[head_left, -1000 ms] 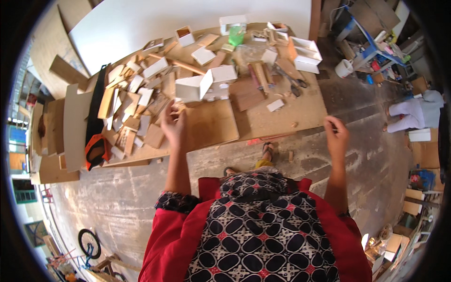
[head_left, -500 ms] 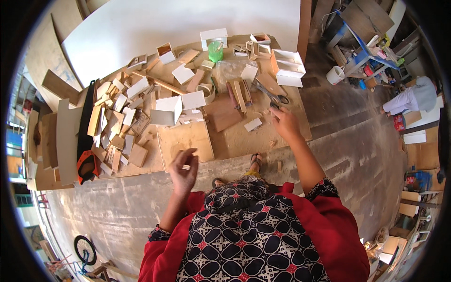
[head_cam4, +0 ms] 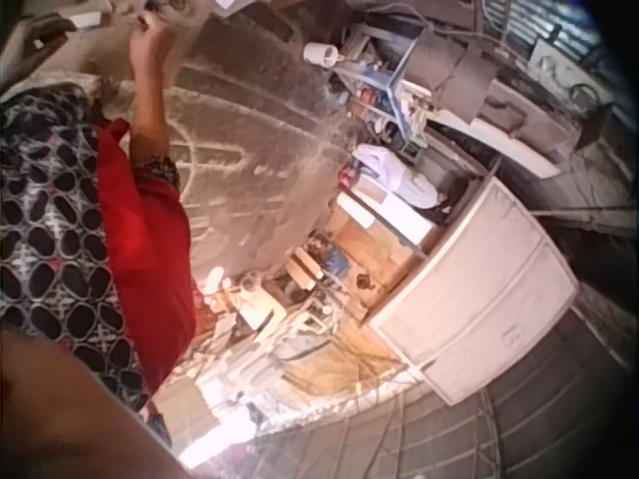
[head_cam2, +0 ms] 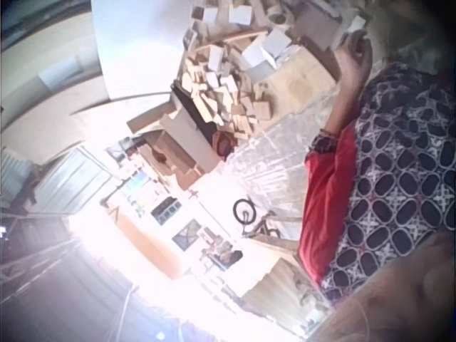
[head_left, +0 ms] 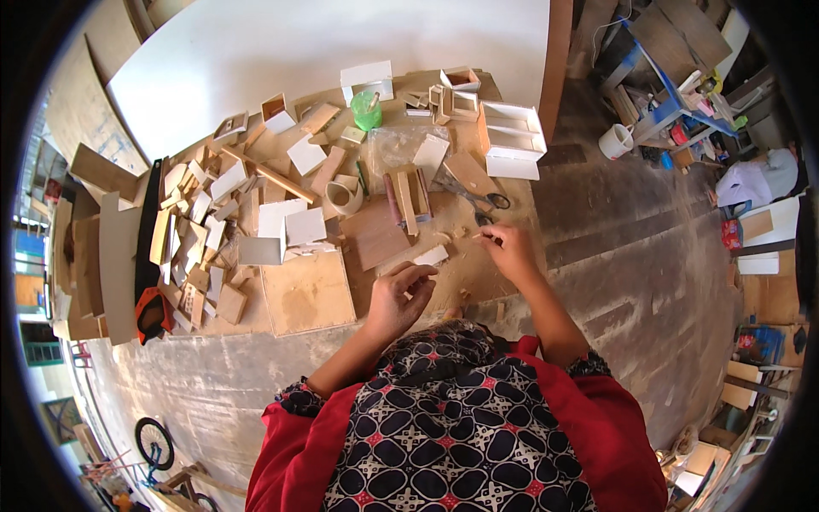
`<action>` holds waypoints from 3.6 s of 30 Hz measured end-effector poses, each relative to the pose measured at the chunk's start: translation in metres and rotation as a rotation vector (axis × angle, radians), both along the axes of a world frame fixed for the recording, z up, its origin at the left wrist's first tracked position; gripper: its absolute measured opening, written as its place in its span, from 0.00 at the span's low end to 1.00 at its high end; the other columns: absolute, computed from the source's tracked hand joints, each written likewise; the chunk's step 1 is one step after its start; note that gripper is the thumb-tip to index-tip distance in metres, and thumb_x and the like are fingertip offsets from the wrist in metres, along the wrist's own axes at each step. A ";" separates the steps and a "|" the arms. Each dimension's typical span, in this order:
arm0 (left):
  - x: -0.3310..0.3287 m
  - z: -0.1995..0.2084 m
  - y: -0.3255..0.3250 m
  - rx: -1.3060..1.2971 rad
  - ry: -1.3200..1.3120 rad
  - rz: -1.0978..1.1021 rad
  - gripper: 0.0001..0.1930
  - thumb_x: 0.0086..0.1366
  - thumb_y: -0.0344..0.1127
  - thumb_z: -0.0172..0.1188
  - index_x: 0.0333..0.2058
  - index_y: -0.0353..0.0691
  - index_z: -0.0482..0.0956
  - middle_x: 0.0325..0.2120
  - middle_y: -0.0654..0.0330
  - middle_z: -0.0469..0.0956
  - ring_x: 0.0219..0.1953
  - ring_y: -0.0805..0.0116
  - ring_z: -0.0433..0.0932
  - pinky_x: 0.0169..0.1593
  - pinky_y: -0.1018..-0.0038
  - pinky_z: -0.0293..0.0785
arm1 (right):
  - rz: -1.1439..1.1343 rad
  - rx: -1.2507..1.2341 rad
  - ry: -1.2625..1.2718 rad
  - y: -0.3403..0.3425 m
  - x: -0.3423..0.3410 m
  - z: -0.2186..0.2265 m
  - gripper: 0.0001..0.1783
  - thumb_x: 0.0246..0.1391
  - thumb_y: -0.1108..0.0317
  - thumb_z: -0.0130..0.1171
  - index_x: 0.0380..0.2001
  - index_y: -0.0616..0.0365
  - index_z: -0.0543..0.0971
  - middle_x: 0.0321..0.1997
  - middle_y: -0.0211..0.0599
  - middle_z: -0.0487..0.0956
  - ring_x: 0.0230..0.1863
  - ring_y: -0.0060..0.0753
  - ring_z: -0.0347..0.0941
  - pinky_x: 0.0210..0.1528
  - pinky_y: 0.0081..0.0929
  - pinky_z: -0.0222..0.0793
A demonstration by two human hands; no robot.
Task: The person assembles a small model house by cutting small wooden pieces with shears, sanding them with a sanding block, applying glue with a stick, and attaching the pieces to the structure.
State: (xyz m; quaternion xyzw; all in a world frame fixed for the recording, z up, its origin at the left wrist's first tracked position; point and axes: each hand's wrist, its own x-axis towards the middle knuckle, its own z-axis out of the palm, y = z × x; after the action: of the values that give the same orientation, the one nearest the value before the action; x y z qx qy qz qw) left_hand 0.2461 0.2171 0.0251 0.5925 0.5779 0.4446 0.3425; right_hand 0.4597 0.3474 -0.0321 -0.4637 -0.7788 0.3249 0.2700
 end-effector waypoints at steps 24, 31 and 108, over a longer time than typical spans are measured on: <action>0.030 -0.007 0.023 -0.315 -0.797 0.352 0.06 0.65 0.33 0.55 0.36 0.37 0.75 0.24 0.65 0.76 0.22 0.79 0.75 0.27 0.83 0.73 | 0.280 -0.096 0.155 0.136 -0.111 0.072 0.17 0.52 0.66 0.60 0.46 0.55 0.76 0.30 0.27 0.77 0.23 0.15 0.65 0.26 0.19 0.64; 0.030 0.000 -0.026 -0.424 -0.870 0.279 0.05 0.64 0.32 0.56 0.34 0.36 0.76 0.22 0.62 0.77 0.24 0.77 0.76 0.30 0.80 0.73 | 0.267 0.328 -0.147 0.215 -0.212 0.052 0.24 0.50 0.54 0.59 0.50 0.45 0.74 0.46 0.49 0.76 0.45 0.48 0.75 0.46 0.40 0.71; 0.006 0.074 -0.025 0.497 0.267 0.406 0.12 0.47 0.19 0.63 0.33 0.37 0.81 0.30 0.57 0.77 0.31 0.61 0.79 0.32 0.72 0.76 | 1.053 -0.025 0.384 0.059 -0.081 0.185 0.09 0.46 0.82 0.60 0.33 0.60 0.80 0.31 0.37 0.76 0.33 0.33 0.75 0.34 0.26 0.70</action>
State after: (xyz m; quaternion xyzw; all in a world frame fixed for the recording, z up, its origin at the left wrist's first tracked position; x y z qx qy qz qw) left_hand 0.2516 0.1925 0.0989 0.5837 0.5977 0.5494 0.0134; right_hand 0.3788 0.4068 0.1529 0.0521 -0.8383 0.5035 0.2026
